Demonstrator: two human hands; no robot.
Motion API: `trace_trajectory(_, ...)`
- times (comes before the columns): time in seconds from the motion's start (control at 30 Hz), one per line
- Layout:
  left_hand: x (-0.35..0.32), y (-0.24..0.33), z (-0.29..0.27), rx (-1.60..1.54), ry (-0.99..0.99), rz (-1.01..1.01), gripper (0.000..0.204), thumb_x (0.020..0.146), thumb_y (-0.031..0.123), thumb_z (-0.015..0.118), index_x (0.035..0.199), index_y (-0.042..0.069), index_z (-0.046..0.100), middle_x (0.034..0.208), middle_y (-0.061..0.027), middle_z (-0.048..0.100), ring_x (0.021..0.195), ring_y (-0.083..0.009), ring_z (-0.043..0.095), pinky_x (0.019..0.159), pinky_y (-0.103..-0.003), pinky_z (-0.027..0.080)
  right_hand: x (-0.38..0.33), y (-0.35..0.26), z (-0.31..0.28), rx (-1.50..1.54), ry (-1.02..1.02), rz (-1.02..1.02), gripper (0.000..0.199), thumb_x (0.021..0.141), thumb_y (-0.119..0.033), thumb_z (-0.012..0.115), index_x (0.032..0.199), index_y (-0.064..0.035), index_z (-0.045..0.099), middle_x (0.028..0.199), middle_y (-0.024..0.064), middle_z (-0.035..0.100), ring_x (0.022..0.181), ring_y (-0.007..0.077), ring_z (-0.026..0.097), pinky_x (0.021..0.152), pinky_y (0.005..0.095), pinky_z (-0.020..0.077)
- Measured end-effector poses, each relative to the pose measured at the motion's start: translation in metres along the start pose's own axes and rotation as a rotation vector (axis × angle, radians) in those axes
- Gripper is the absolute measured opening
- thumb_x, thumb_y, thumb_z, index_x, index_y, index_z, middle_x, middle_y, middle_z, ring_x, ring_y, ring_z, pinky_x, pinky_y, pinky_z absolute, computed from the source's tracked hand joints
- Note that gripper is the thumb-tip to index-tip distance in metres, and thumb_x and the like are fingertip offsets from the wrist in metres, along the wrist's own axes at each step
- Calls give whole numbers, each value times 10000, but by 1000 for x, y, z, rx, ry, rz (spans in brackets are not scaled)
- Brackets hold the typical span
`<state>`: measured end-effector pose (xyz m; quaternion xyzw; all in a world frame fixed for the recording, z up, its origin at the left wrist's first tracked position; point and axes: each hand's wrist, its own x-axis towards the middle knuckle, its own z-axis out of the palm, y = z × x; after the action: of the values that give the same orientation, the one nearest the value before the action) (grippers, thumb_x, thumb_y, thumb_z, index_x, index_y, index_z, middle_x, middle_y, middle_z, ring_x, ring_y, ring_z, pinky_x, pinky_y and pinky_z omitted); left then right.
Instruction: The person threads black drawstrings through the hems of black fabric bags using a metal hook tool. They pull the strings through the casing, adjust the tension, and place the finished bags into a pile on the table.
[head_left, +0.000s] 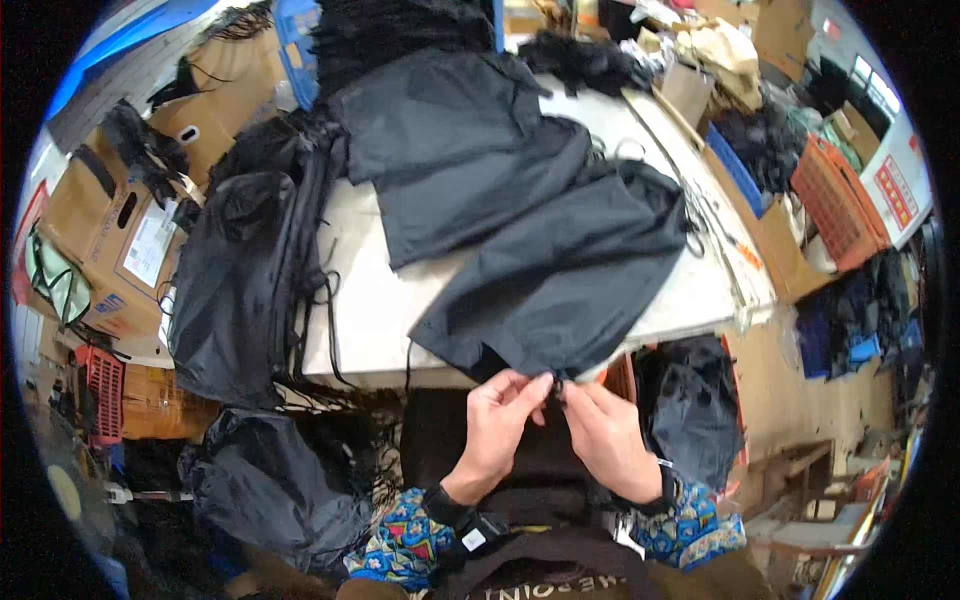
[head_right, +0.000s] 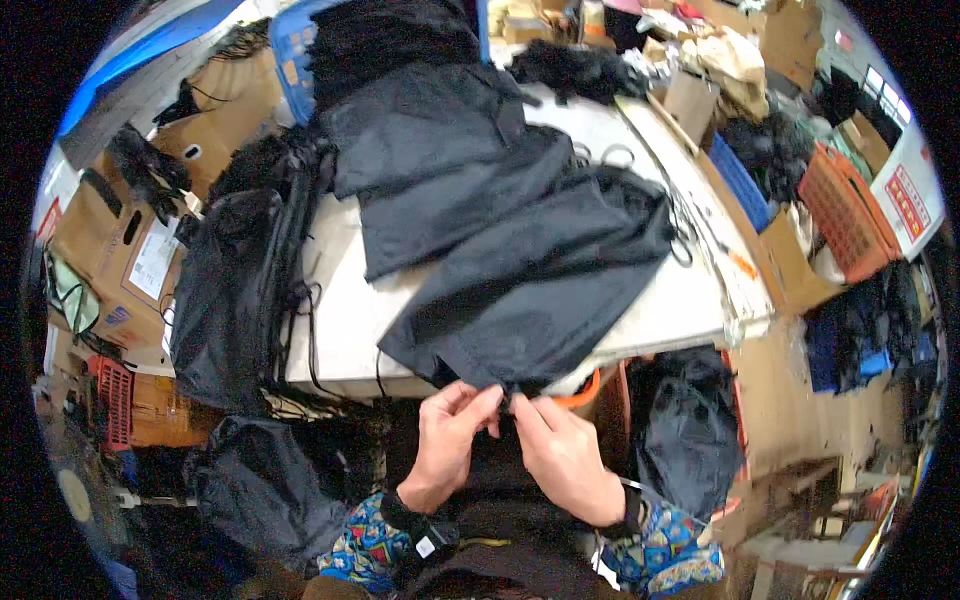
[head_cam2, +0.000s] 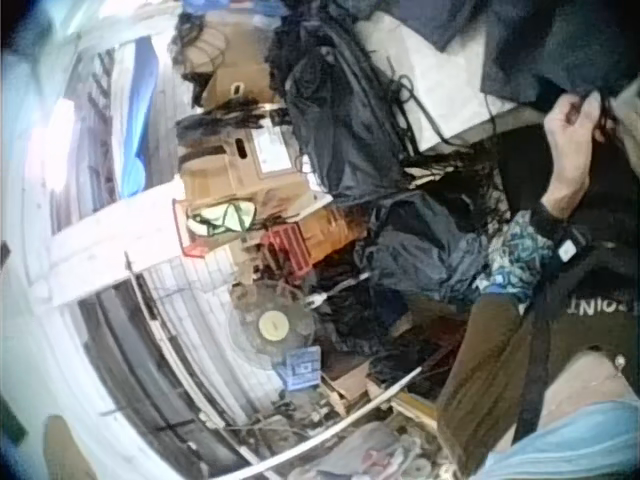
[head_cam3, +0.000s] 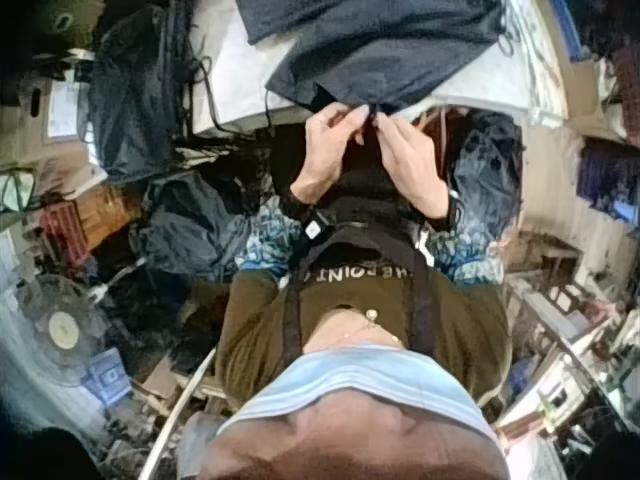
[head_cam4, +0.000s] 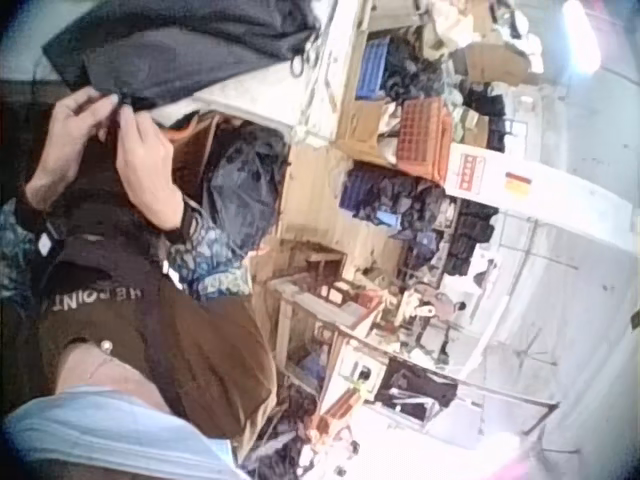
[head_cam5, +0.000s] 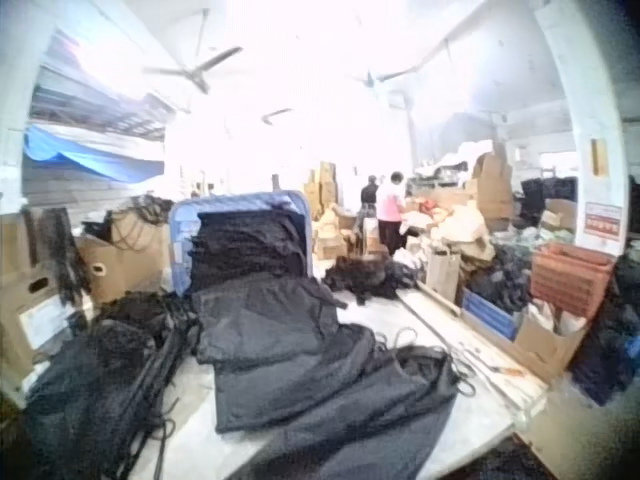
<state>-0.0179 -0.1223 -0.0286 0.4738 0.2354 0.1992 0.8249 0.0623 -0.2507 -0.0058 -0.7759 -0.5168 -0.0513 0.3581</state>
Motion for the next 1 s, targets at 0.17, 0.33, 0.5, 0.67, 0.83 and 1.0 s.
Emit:
trace_trajectory(0.17,18,39,-14,-45,193,126,177,856,155,661,798,-7,617,733,-62,626,561,-88,530,498,-224,420,-16,16,-78,146,-221,219,166,808,-16,628,968,-6,668,719,147,603,646,270,622,581,317,481)
trace_trajectory(0.33,0,8,11,56,-164,-77,230,881,219,653,784,12,621,676,-38,615,540,-73,527,501,-196,408,-5,5,-62,42,-123,151,155,790,19,631,942,-5,645,674,154,556,590,305,570,528,353,444)
trace_trajectory(0.5,8,47,-20,-184,199,203,251,919,215,595,736,48,555,611,-33,563,509,-93,543,459,-225,440,-10,-10,-56,247,-264,221,192,831,-44,626,1018,-4,631,725,135,620,623,240,612,555,310,469)
trace_trajectory(0.67,7,59,-36,-26,208,224,344,943,299,551,698,57,543,582,-37,561,468,-96,523,423,-233,403,-21,-9,-92,264,-516,359,190,884,-78,592,1043,21,624,715,90,659,642,109,613,602,247,484)
trace_trajectory(0.83,-27,19,6,294,-322,89,355,947,271,550,736,-11,599,589,-15,579,516,-47,507,469,-221,406,6,-13,-63,1221,-400,828,164,941,-118,532,910,8,632,665,-23,527,500,28,371,454,177,273)
trace_trajectory(1.0,-17,52,-6,310,-31,175,393,948,301,547,658,36,558,519,16,491,473,-40,440,439,-200,344,2,-18,-47,892,-484,582,210,960,-157,520,900,8,636,710,-26,568,608,30,454,557,182,364)
